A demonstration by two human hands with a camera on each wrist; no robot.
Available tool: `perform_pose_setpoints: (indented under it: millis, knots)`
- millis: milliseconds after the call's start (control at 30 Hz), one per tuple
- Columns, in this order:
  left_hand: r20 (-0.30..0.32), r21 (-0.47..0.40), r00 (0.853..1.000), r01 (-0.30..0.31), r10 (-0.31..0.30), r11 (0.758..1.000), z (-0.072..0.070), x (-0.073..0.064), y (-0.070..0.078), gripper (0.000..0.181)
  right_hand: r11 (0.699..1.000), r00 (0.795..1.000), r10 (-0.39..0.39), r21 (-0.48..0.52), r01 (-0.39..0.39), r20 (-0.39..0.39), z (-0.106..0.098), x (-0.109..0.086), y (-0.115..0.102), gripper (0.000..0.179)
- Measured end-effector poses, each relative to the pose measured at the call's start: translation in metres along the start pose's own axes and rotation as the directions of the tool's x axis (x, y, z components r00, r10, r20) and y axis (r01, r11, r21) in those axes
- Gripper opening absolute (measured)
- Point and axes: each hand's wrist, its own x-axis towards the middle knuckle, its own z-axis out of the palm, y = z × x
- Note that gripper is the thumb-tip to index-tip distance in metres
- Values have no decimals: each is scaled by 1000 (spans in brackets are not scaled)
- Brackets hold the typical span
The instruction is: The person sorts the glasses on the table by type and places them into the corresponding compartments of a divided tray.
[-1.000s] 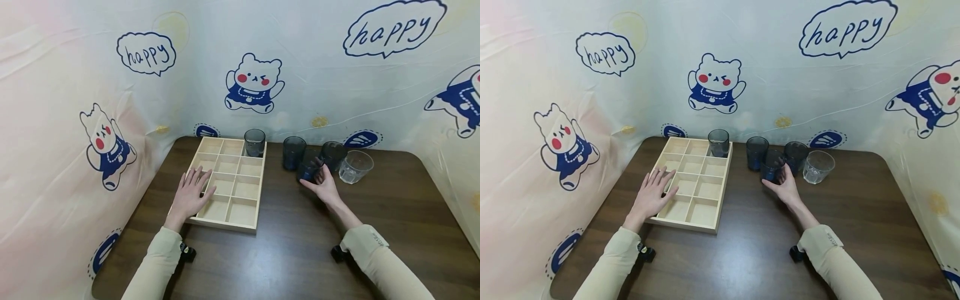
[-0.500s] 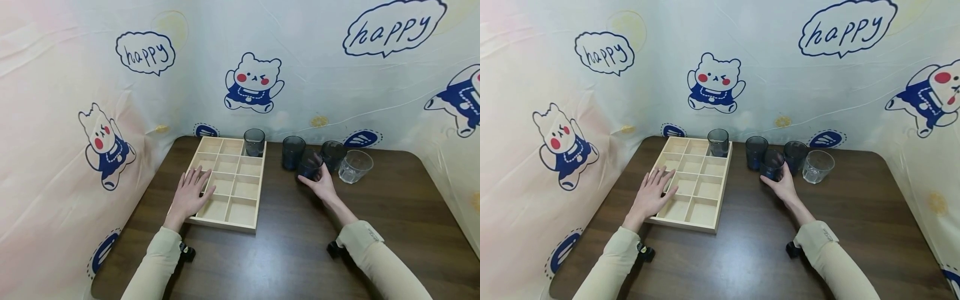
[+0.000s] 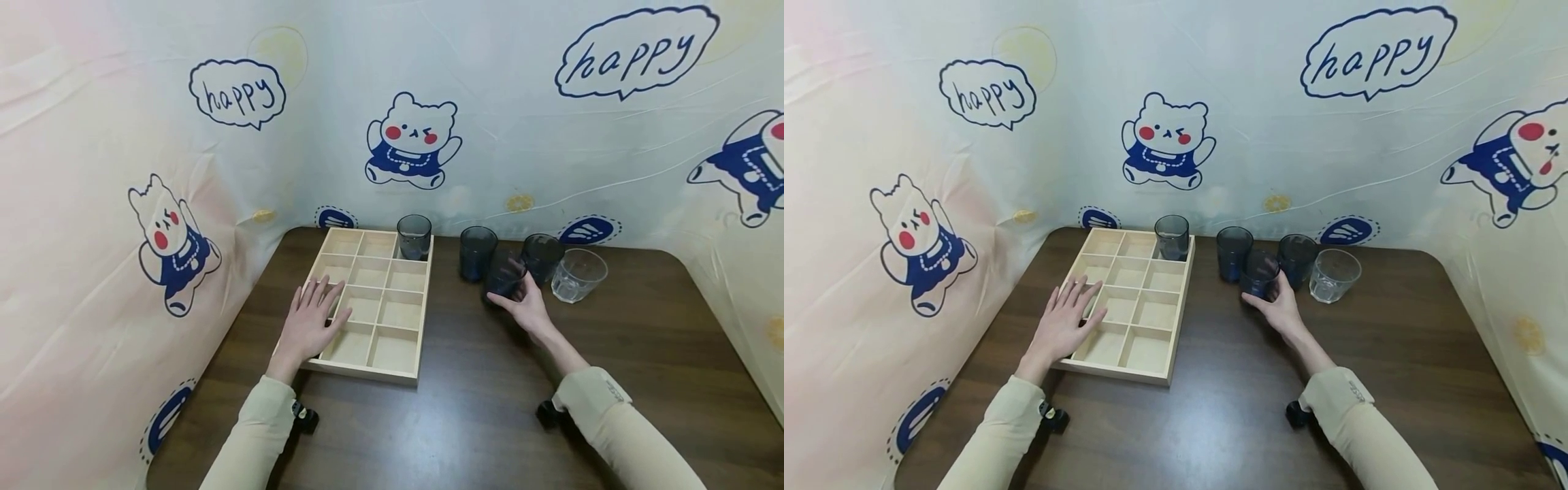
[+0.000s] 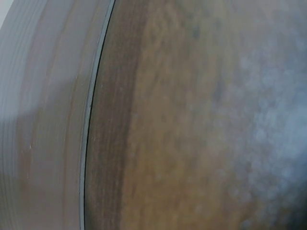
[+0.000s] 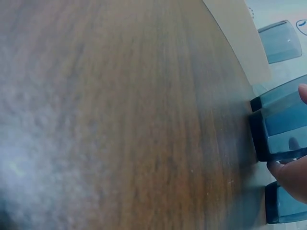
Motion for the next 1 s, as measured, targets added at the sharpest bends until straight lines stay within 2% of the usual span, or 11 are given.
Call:
perform_pose_setpoints:
  millis: [333,667,1000]
  knots:
    - [-9,-2,1000,-3,3,1000,0,-1,2,76,999,999,-23,30,22,29,-1,-11,-2,88]
    - [4,-8,1000,2,-2,1000,-2,-1,2,77,999,995,32,36,-35,93,-6,-20,-10,87]
    - [4,-15,1000,-2,2,1000,-1,-1,3,77,997,994,36,68,-43,101,-5,-25,-11,84]
